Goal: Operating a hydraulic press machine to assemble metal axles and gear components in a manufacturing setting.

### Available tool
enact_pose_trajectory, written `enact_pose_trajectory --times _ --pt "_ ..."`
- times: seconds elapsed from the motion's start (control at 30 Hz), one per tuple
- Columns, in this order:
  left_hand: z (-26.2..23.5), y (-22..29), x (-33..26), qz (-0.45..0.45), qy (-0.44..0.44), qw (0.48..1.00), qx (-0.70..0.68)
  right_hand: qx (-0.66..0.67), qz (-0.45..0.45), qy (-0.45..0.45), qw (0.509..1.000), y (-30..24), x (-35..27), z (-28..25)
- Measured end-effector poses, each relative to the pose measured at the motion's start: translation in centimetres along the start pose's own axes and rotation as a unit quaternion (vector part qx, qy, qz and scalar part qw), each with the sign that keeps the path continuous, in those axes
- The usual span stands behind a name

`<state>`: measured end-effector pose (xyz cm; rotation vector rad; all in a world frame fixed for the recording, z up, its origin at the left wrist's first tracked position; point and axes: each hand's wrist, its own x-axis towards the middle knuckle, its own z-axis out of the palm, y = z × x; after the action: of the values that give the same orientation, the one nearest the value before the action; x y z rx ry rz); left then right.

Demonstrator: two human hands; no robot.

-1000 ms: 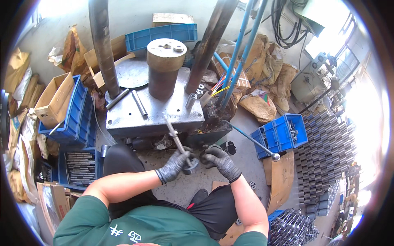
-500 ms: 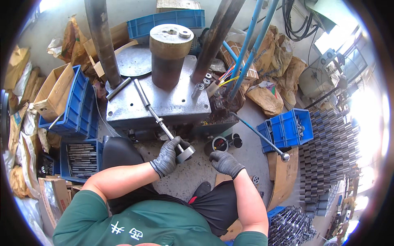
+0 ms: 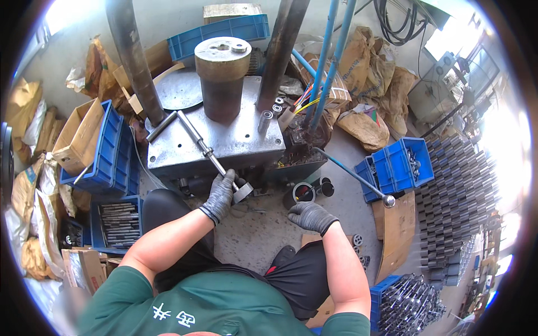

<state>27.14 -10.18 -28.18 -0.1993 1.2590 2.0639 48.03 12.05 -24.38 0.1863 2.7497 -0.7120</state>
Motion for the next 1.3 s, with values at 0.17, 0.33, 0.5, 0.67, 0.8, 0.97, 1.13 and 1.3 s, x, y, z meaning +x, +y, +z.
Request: enact_pose_trajectory --times 0.17,0.33,0.5,0.67,0.8,0.97,1.13,1.3 --pt "-1.3 -1.3 0.8 0.130 -0.016 0.980 0.149 0.003 -0.002 0.002 1.000 0.4 -0.9 0.2" --pt "-0.7 0.6 0.7 0.252 -0.081 0.952 0.154 0.010 0.019 0.002 1.000 -0.3 -1.6 -1.1" --pt "1.3 6.3 -1.1 0.294 -0.126 0.933 0.165 0.029 0.050 -0.009 0.998 0.0 -2.0 -1.4" --pt "5.0 15.8 -1.7 0.381 -0.164 0.897 0.156 0.059 0.041 -0.008 0.997 0.0 -2.7 -1.6" --pt "9.5 25.7 0.7 0.471 -0.154 0.843 0.207 0.064 0.035 0.009 0.997 0.3 -3.4 -2.0" --pt "12.8 34.9 8.3 0.558 -0.055 0.774 0.293 0.055 0.007 0.013 0.998 -0.4 -2.5 -2.6" --pt "16.3 34.6 11.8 0.549 0.058 0.714 0.431 0.067 0.013 -0.012 0.998 -1.6 -2.0 -3.4" --pt "17.4 34.9 14.0 0.530 0.069 0.700 0.474 0.070 0.009 -0.015 0.997 -1.7 -1.8 -3.8"
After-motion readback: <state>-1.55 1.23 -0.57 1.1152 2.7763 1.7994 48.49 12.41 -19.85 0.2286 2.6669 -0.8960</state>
